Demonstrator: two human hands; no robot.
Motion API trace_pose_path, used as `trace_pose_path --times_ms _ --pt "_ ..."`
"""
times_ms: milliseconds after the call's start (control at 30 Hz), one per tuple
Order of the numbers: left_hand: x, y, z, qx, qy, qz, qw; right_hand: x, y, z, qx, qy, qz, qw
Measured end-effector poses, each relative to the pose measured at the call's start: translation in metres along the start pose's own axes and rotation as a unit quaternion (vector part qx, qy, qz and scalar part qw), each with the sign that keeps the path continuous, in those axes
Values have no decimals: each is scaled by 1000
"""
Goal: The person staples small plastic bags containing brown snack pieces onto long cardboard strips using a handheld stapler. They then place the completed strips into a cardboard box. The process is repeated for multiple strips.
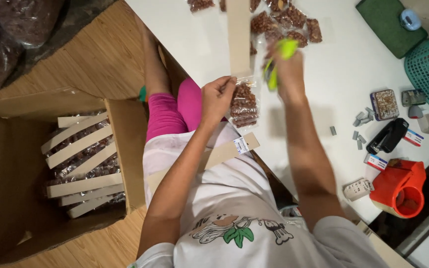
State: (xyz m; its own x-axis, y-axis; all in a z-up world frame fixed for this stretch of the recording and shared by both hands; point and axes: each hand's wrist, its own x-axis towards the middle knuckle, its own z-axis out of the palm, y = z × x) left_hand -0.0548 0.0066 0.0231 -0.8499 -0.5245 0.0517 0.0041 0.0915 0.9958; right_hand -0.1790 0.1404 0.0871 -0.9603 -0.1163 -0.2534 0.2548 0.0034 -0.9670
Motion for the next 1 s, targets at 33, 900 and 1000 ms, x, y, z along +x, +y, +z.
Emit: trace_pose_path --times_ms 33,900,1000 --pt "-5 8 3 -1 -2 -2 1000 -4 -2 5 -1 2 1 1000" --pt "1 -40 0 -56 18 -84 995 152 72 -84 -547 145 -233 791" --pt "13 -62 3 -72 36 -154 985 103 68 -97 -552 55 -391 734"
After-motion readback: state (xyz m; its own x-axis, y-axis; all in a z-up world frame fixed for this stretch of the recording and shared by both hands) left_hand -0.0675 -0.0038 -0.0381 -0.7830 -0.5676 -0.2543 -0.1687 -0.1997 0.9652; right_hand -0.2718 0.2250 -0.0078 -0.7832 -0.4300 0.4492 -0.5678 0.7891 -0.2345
